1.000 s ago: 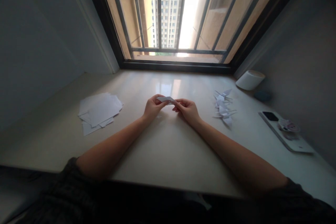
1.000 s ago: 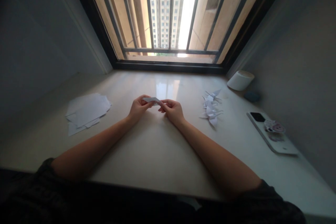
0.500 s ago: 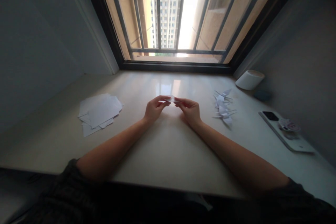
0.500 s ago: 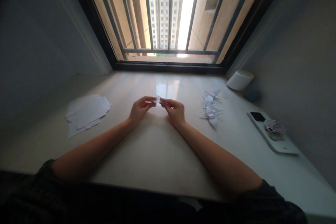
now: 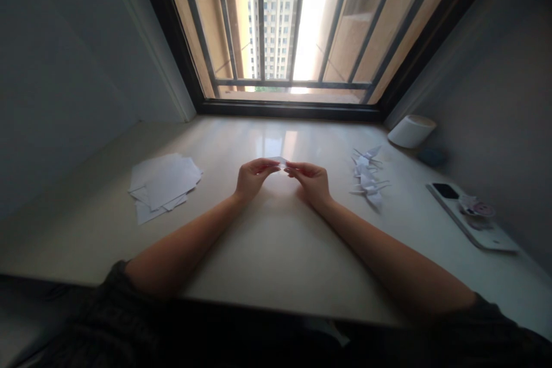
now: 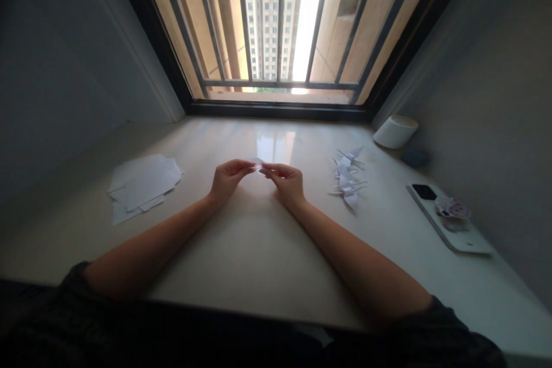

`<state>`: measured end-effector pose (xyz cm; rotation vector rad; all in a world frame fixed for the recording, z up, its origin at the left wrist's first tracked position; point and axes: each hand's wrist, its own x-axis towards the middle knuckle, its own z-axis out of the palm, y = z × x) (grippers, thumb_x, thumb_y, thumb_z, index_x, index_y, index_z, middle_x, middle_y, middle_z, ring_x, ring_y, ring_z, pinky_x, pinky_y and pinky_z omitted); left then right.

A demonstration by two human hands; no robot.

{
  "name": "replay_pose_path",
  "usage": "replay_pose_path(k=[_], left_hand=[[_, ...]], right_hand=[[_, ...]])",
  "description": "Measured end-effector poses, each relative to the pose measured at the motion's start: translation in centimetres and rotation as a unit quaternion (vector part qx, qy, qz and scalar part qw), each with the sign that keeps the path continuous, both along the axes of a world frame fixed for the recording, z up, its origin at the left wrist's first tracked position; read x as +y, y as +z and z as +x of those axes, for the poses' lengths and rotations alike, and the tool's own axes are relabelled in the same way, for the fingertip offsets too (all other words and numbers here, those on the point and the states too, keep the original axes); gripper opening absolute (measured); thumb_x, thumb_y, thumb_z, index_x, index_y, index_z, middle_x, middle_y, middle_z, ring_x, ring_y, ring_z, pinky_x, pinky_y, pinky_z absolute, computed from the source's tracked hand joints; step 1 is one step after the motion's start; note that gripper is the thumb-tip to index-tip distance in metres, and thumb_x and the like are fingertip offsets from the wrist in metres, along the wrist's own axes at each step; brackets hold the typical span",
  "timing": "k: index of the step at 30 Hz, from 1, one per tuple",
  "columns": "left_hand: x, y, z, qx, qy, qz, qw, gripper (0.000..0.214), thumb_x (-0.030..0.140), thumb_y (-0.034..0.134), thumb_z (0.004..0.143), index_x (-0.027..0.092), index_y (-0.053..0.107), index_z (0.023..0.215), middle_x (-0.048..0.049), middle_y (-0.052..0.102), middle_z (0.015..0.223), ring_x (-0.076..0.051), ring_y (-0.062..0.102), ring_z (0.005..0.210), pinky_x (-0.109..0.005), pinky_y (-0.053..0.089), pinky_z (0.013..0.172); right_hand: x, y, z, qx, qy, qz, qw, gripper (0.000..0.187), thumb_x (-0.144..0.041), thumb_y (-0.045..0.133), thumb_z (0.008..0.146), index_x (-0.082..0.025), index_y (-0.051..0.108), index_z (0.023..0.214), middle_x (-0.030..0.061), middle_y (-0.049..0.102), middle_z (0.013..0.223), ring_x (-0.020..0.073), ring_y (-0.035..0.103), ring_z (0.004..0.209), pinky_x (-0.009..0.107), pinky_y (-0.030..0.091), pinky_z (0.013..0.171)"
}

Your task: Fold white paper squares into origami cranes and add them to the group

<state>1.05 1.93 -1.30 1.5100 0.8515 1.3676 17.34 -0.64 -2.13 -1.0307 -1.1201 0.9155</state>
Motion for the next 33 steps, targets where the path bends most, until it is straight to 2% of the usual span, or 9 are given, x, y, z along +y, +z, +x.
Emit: replay_pose_path(k=[7, 12, 16, 20, 25, 33], left_hand=[[0.02, -0.29, -0.11, 0.044, -0.006, -0.007, 0.999, 0.026, 0.040, 0.075, 0.072, 0.018, 0.074, 0.086, -0.0068, 0.075, 0.088, -0.019, 0.070, 0.082, -0.034, 0.054, 0.081], [-0.05, -0.44, -0.03, 0.017, -0.021, -0.022, 0.999, 0.029, 0.041, 0.074, 0.072, 0.018, 0.073, 0.091, -0.0059, 0.074, 0.084, -0.017, 0.069, 0.077, -0.032, 0.054, 0.076], [-0.06, -0.30, 0.05, -0.003, -0.019, -0.027, 0.999, 0.028, 0.040, 0.076, 0.071, 0.018, 0.073, 0.088, -0.0061, 0.074, 0.084, -0.017, 0.068, 0.076, -0.031, 0.054, 0.073], [0.02, -0.38, 0.01, 0.011, -0.020, -0.029, 0.999, 0.028, 0.040, 0.075, 0.072, 0.016, 0.073, 0.085, -0.0064, 0.074, 0.081, -0.017, 0.067, 0.076, -0.031, 0.054, 0.074], [0.13, -0.60, -0.09, 0.014, -0.017, -0.026, 0.999, 0.028, 0.041, 0.074, 0.073, 0.016, 0.073, 0.086, -0.0057, 0.073, 0.081, -0.016, 0.067, 0.076, -0.032, 0.054, 0.076], [0.08, -0.54, -0.06, 0.027, -0.005, -0.004, 1.000, 0.023, 0.040, 0.075, 0.072, 0.018, 0.073, 0.081, -0.0050, 0.074, 0.080, -0.018, 0.068, 0.078, -0.035, 0.055, 0.080]], right_hand=[[-0.13, 0.25, 0.03, 0.003, -0.009, -0.004, 1.000, 0.025, -0.040, 0.082, 0.060, -0.023, 0.077, 0.078, 0.0043, 0.075, 0.074, 0.0180, 0.065, 0.064, 0.033, 0.053, 0.065], [-0.13, 0.19, 0.03, -0.008, -0.014, -0.005, 1.000, 0.027, -0.041, 0.081, 0.061, -0.022, 0.077, 0.079, 0.0046, 0.075, 0.075, 0.0181, 0.065, 0.064, 0.033, 0.052, 0.064], [0.09, 0.02, 0.13, -0.010, 0.026, -0.002, 1.000, 0.024, -0.039, 0.080, 0.063, -0.022, 0.077, 0.081, 0.0035, 0.074, 0.073, 0.0161, 0.064, 0.062, 0.030, 0.051, 0.063], [0.31, -0.09, 0.25, 0.009, 0.045, -0.002, 0.999, 0.021, -0.038, 0.078, 0.066, -0.022, 0.076, 0.079, 0.0026, 0.073, 0.071, 0.0147, 0.064, 0.063, 0.030, 0.051, 0.065], [0.27, 0.07, 0.28, 0.007, 0.064, -0.011, 0.998, 0.025, -0.041, 0.080, 0.063, -0.022, 0.076, 0.078, 0.0026, 0.073, 0.071, 0.0156, 0.064, 0.066, 0.032, 0.052, 0.069], [0.22, 0.42, 0.41, 0.000, 0.053, -0.028, 0.998, 0.026, -0.044, 0.080, 0.060, -0.022, 0.077, 0.074, 0.0034, 0.075, 0.074, 0.0170, 0.065, 0.069, 0.034, 0.053, 0.074]])
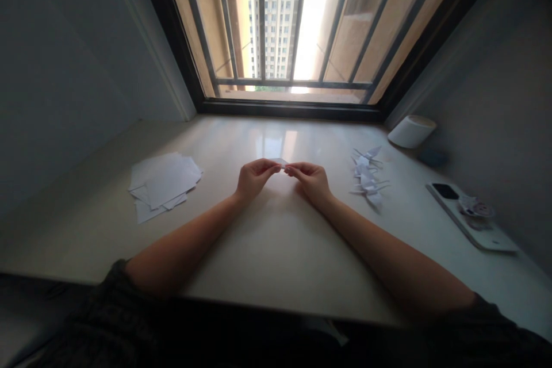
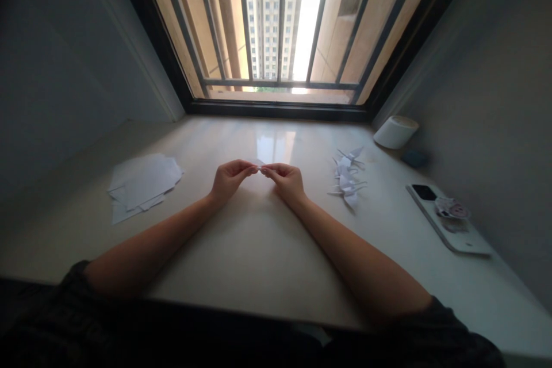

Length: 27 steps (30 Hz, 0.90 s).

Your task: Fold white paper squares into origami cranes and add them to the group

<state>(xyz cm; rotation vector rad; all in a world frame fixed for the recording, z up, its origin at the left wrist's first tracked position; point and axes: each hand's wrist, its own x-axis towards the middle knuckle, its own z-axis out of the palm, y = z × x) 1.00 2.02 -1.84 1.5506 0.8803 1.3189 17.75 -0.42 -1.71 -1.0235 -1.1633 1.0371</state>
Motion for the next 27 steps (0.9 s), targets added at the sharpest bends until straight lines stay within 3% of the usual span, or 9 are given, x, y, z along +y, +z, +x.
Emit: replay_pose_path(k=[27], left_hand=[[-0.05, 0.39, -0.11, -0.003, 0.014, 0.000, 1.000, 0.020, 0.037, 0.077, 0.071, 0.019, 0.075, 0.079, -0.0052, 0.074, 0.082, -0.019, 0.068, 0.078, -0.035, 0.053, 0.079]], right_hand=[[-0.37, -0.10, -0.31, -0.021, -0.011, 0.010, 1.000, 0.025, -0.041, 0.082, 0.060, -0.024, 0.078, 0.078, 0.0046, 0.076, 0.081, 0.0216, 0.069, 0.077, 0.037, 0.054, 0.078]])
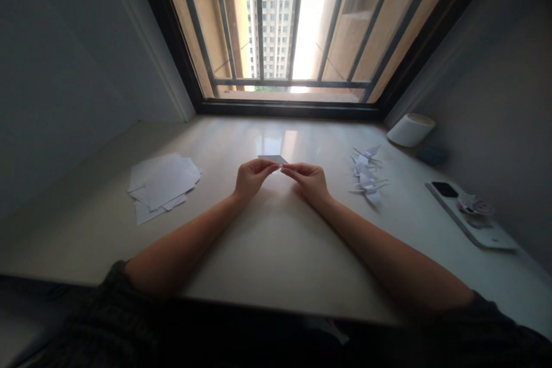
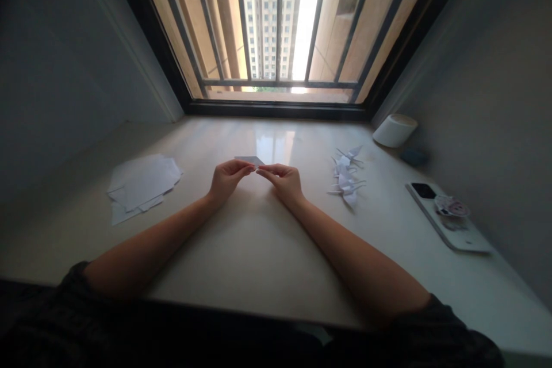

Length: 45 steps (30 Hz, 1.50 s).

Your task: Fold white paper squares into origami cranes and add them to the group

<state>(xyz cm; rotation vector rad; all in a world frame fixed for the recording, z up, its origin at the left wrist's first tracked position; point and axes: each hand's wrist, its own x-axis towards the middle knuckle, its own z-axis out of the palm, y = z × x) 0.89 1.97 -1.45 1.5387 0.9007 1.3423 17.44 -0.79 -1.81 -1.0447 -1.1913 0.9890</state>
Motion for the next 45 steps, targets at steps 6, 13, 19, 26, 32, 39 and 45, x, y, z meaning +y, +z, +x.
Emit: replay_pose_path(k=[6, 13, 19, 26, 32, 39, 45], left_hand=[[0.06, -0.05, -0.12, 0.002, 0.011, 0.003, 1.000, 0.022, 0.039, 0.076, 0.071, 0.019, 0.075, 0.080, -0.0050, 0.074, 0.082, -0.018, 0.067, 0.078, -0.034, 0.053, 0.078], [0.45, -0.49, -0.24, -0.009, 0.007, -0.005, 1.000, 0.021, 0.037, 0.077, 0.071, 0.019, 0.075, 0.082, -0.0044, 0.074, 0.080, -0.016, 0.066, 0.074, -0.030, 0.053, 0.073], [0.37, -0.57, -0.12, -0.003, 0.016, 0.004, 1.000, 0.022, 0.037, 0.075, 0.072, 0.018, 0.075, 0.082, -0.0052, 0.074, 0.083, -0.016, 0.067, 0.075, -0.030, 0.053, 0.075], [0.46, -0.72, -0.20, 0.006, 0.026, 0.027, 0.999, 0.020, 0.037, 0.074, 0.074, 0.019, 0.075, 0.083, -0.0054, 0.075, 0.085, -0.018, 0.068, 0.079, -0.033, 0.054, 0.078], [0.32, -0.64, -0.13, -0.001, 0.021, 0.026, 0.999, 0.021, 0.037, 0.075, 0.073, 0.018, 0.075, 0.083, -0.0059, 0.074, 0.084, -0.018, 0.068, 0.079, -0.033, 0.054, 0.078], [0.36, -0.72, -0.06, 0.005, 0.029, 0.033, 0.999, 0.022, 0.037, 0.075, 0.073, 0.019, 0.075, 0.084, -0.0058, 0.075, 0.084, -0.019, 0.069, 0.080, -0.033, 0.054, 0.078], [0.28, -0.56, -0.07, 0.004, 0.031, 0.034, 0.999, 0.021, 0.037, 0.075, 0.073, 0.018, 0.075, 0.083, -0.0057, 0.075, 0.085, -0.019, 0.069, 0.081, -0.033, 0.054, 0.079]], right_hand=[[0.09, 0.15, 0.08, 0.022, -0.011, -0.015, 1.000, 0.026, -0.040, 0.083, 0.058, -0.022, 0.077, 0.077, 0.0048, 0.076, 0.079, 0.0211, 0.069, 0.076, 0.037, 0.054, 0.078], [0.01, 0.57, -0.08, 0.044, -0.023, -0.031, 0.998, 0.028, -0.042, 0.084, 0.055, -0.021, 0.077, 0.073, 0.0051, 0.076, 0.076, 0.0203, 0.069, 0.072, 0.036, 0.053, 0.075], [0.18, 0.37, -0.04, 0.036, -0.022, -0.029, 0.999, 0.028, -0.041, 0.084, 0.056, -0.021, 0.077, 0.074, 0.0053, 0.076, 0.076, 0.0194, 0.068, 0.071, 0.035, 0.053, 0.074], [0.19, 0.25, 0.10, 0.049, -0.009, -0.039, 0.998, 0.025, -0.038, 0.084, 0.056, -0.023, 0.078, 0.075, 0.0045, 0.076, 0.080, 0.0210, 0.070, 0.077, 0.037, 0.052, 0.081], [0.43, 0.07, 0.27, 0.057, -0.006, -0.046, 0.997, 0.024, -0.037, 0.084, 0.056, -0.022, 0.077, 0.074, 0.0040, 0.076, 0.077, 0.0181, 0.068, 0.073, 0.034, 0.051, 0.077], [0.48, 0.06, 0.12, 0.055, -0.014, -0.035, 0.998, 0.024, -0.038, 0.084, 0.056, -0.021, 0.076, 0.071, 0.0039, 0.074, 0.072, 0.0167, 0.065, 0.067, 0.033, 0.051, 0.071], [0.44, 0.05, 0.08, 0.047, 0.012, -0.014, 0.999, 0.023, -0.039, 0.082, 0.060, -0.022, 0.076, 0.075, 0.0033, 0.074, 0.074, 0.0168, 0.065, 0.069, 0.032, 0.051, 0.071]])
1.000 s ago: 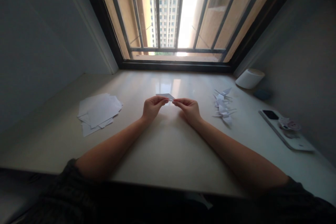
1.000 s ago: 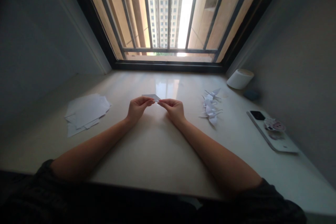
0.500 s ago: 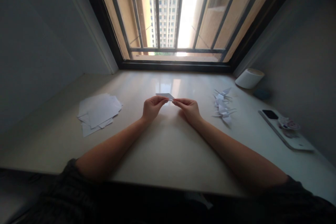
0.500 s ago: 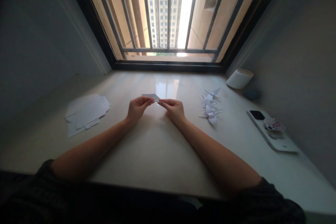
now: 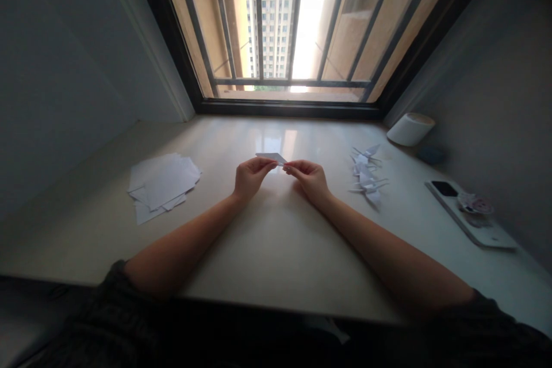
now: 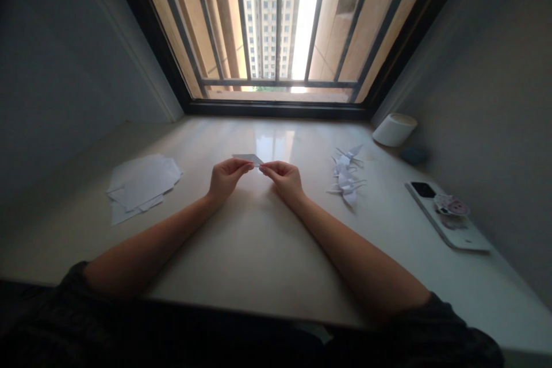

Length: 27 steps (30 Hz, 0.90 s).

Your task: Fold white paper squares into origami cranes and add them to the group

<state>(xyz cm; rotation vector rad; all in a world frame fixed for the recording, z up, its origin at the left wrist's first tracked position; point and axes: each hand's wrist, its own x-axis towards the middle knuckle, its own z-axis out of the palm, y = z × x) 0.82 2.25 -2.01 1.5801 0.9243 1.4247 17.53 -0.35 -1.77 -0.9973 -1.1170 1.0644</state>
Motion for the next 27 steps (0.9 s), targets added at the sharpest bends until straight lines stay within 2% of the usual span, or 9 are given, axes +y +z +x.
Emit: replay_pose_path(k=[5, 16, 27], left_hand=[[-0.37, 0.32, 0.16, 0.007, -0.009, 0.001, 1.000, 0.021, 0.036, 0.075, 0.073, 0.018, 0.075, 0.082, -0.0054, 0.075, 0.084, -0.019, 0.069, 0.081, -0.034, 0.055, 0.080], [-0.61, 0.24, 0.15, 0.027, 0.016, 0.022, 0.999, 0.021, 0.037, 0.076, 0.072, 0.021, 0.076, 0.086, -0.0055, 0.075, 0.088, -0.021, 0.070, 0.083, -0.035, 0.055, 0.082], [-0.23, -0.32, 0.26, -0.016, 0.002, -0.022, 1.000, 0.025, 0.037, 0.075, 0.072, 0.021, 0.076, 0.090, -0.0057, 0.076, 0.087, -0.018, 0.069, 0.078, -0.033, 0.056, 0.076]], right_hand=[[-0.07, -0.07, 0.07, -0.009, 0.026, 0.005, 1.000, 0.023, -0.038, 0.082, 0.061, -0.024, 0.077, 0.079, 0.0031, 0.076, 0.080, 0.0180, 0.068, 0.075, 0.034, 0.052, 0.077], [-0.19, 0.12, -0.39, 0.038, -0.019, -0.010, 0.999, 0.026, -0.036, 0.085, 0.053, -0.023, 0.076, 0.074, 0.0031, 0.076, 0.076, 0.0188, 0.069, 0.073, 0.037, 0.055, 0.079], [-0.20, 0.04, -0.38, 0.048, -0.022, -0.015, 0.998, 0.026, -0.037, 0.084, 0.055, -0.023, 0.077, 0.075, 0.0040, 0.076, 0.078, 0.0208, 0.071, 0.076, 0.040, 0.055, 0.082]])
